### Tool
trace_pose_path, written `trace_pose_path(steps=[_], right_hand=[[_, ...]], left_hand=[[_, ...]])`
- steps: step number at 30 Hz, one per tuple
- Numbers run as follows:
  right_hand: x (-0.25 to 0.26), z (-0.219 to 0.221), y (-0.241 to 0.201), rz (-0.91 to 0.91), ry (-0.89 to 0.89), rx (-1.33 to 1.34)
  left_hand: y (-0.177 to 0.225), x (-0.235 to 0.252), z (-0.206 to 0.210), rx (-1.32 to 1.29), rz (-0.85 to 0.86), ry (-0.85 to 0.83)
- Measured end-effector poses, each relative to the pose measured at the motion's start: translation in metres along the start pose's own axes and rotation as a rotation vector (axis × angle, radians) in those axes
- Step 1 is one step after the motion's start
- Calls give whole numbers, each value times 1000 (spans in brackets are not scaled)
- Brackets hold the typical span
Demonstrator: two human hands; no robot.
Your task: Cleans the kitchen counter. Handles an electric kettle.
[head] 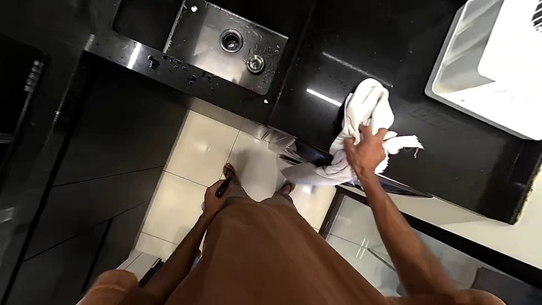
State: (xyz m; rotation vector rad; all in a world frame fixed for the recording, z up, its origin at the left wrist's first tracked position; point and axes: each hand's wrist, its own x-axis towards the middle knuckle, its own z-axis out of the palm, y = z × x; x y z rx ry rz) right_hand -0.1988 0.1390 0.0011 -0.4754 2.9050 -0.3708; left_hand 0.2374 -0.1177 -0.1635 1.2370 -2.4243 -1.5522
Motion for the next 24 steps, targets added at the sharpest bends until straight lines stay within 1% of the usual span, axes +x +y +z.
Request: trace_pose_path(steps=[2, 4, 6, 8, 10, 12, 13, 14, 16, 18, 19, 21, 23, 24], right_hand=[[27, -2, -13, -67, 91, -80], [48, 0, -30, -131, 220, -166], [60, -2, -70, -151, 303, -218], [55, -5, -129, -226, 270, -207], [41, 8, -188, -380, 124, -141], [36, 39, -234, -533, -49, -68], [36, 58, -247, -560, -136, -117], [38, 77, -254, -566, -184, -207], [42, 104, -260, -565, -193, -391], [35, 112, -264, -549, -216, -493], [25, 108, -266, -545, -243, -498], [-14, 90, -270, -591, -338, -396], [-68, 64, -267, -668, -449, -145], [-85, 60, -267, -700, -505, -60]], left_hand=[[-16, 20, -34, -16, -10, -38], [-29, 32, -66, -11, -47, -38], [-38, 43, -95, 6, -62, -9], [-49, 46, -117, 54, -88, 13], [-61, 44, -132, 87, -103, 18], [-71, 37, -141, 93, -119, 32], [-74, 31, -141, 86, -136, 44], [-77, 23, -141, 71, -156, 67], [-82, 6, -136, 20, -203, 129], [-86, -15, -124, -44, -275, 173], [-88, -26, -115, -70, -310, 190], [-91, -46, -95, -102, -365, 218], [-88, -69, -73, -108, -426, 242], [-84, -79, -60, -110, -449, 256]])
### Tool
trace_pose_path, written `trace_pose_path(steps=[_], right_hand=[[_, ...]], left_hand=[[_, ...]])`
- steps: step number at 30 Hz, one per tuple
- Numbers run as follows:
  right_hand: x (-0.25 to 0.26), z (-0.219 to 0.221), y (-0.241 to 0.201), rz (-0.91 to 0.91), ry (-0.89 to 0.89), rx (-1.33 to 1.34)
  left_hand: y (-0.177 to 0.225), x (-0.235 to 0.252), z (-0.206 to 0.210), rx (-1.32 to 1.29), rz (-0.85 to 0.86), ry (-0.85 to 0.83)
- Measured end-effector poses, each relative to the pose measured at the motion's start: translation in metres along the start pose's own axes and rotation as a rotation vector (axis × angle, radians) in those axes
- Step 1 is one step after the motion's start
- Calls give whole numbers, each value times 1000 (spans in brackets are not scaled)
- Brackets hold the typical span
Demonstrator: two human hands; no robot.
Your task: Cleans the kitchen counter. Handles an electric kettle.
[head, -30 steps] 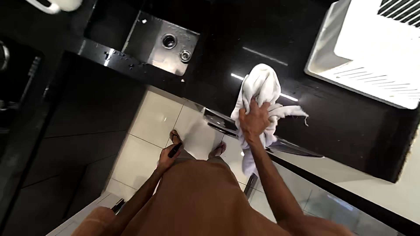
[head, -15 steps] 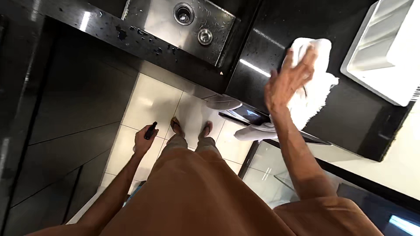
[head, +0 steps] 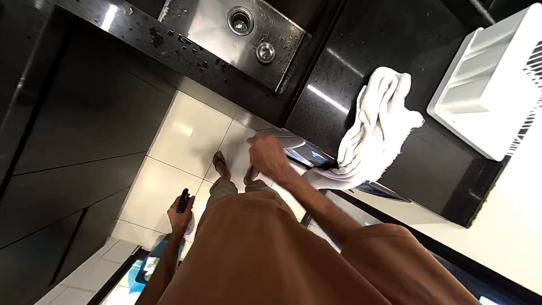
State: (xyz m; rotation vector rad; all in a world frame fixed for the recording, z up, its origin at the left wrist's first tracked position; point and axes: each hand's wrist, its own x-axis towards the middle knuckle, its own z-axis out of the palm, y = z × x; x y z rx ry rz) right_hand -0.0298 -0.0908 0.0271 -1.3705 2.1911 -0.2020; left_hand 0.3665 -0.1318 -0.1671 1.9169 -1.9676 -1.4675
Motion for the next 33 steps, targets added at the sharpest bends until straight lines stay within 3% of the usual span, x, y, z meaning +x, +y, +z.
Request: trace_pose_path(steps=[6, 8, 11, 13, 16, 19, 22, 26, 33], right_hand=[[15, 42, 17, -266, -287, -23], [6, 34, 29, -338, -141, 43], [-4, -15, 65, -280, 244, 145], [-8, -58, 107, -151, 478, 30], [-26, -114, 186, 219, 655, -173], [-44, -122, 268, 600, 659, -179], [-67, -91, 303, 806, 532, -69], [-63, -71, 294, 787, 663, -44], [-47, -59, 231, 591, 521, -25]], left_hand=[[-3, -81, 58, 36, -69, -5], [2, -100, 70, 13, -73, 55], [3, -106, 86, -161, -208, 146], [2, -98, 89, -215, -278, 119], [18, -76, 88, -126, -180, 11], [44, -43, 78, 7, 57, 18], [77, -20, 65, -21, 216, 101], [117, 3, 55, -223, 298, 267], [161, 57, 34, -211, 443, 287]])
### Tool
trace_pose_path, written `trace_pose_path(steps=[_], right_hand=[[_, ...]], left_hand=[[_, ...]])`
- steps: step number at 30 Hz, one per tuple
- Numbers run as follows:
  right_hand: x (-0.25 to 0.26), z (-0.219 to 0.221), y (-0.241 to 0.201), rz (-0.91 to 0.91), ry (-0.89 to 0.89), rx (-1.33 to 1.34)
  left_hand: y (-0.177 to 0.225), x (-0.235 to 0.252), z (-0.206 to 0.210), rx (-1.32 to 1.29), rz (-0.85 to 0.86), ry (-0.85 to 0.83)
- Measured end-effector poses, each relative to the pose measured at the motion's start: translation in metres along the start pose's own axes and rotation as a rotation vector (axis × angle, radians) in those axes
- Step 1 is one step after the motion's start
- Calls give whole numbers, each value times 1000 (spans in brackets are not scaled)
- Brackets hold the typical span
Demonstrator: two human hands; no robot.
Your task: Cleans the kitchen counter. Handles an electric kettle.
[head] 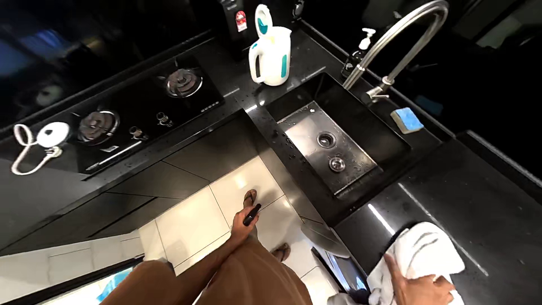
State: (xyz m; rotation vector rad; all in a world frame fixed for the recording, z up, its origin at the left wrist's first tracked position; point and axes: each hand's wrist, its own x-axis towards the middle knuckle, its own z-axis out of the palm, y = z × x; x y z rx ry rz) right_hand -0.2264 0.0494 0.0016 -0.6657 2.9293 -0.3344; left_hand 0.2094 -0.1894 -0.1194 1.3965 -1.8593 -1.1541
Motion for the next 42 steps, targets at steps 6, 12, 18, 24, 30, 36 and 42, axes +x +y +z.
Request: trace_pose_path(steps=[6, 12, 18, 24, 30, 36, 42], right_hand=[[-50, 40, -147, -208, -4, 188], [-6, 135, -366, -601, -115, 218], [28, 176, -576, -674, -205, 253], [41, 177, -618, -768, -495, 125], [57, 106, -537, -840, -1071, 118], [89, 23, -488, -855, -1054, 337], [113, -5, -490, -868, -1015, 416]], left_hand=[[-1, 98, -10, -207, 152, -13], [0, 188, -71, -283, 190, -73], [16, 245, -161, -273, 229, 43], [99, 311, -224, -370, 91, 312], [125, 448, -235, -570, 123, 505], [95, 600, -220, -388, 221, 637], [61, 653, -204, -226, 160, 690]])
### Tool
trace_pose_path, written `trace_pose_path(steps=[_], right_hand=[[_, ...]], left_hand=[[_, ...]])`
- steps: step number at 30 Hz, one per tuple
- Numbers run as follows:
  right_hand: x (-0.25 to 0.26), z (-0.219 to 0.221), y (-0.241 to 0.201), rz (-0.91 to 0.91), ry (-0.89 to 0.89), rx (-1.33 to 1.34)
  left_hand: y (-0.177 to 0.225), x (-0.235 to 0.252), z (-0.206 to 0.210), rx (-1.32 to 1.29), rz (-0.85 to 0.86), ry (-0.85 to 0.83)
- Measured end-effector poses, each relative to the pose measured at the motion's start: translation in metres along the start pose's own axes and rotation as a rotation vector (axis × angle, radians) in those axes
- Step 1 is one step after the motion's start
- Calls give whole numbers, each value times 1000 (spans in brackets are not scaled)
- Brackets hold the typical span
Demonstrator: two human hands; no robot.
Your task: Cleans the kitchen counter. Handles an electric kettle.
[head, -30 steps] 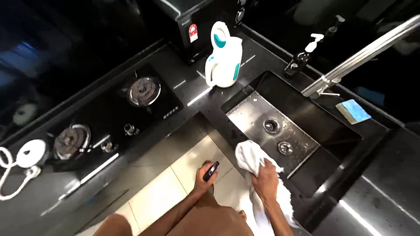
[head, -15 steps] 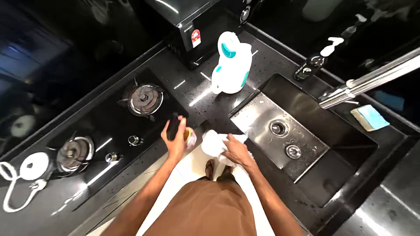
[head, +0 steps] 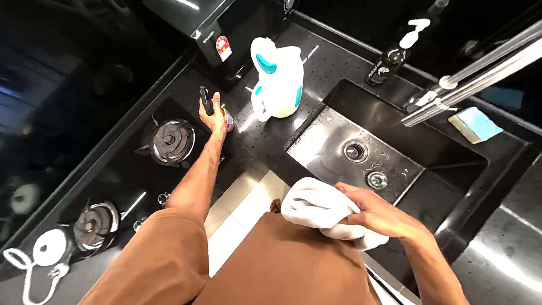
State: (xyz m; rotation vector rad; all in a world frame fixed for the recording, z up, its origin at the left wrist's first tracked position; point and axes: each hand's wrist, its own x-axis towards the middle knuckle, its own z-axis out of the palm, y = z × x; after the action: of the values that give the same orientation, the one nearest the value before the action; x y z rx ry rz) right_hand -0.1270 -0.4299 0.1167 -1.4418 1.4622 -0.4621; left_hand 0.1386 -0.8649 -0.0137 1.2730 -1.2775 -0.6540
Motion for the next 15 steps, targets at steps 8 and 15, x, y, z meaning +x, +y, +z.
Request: trace_pose_path(steps=[8, 15], right_hand=[[82, 5, -25, -129, 164, 215], [161, 11, -57, -21, 149, 47]], left_hand=[[98, -163, -70, -86, -404, -415], [137, -282, -112, -358, -1000, -712]])
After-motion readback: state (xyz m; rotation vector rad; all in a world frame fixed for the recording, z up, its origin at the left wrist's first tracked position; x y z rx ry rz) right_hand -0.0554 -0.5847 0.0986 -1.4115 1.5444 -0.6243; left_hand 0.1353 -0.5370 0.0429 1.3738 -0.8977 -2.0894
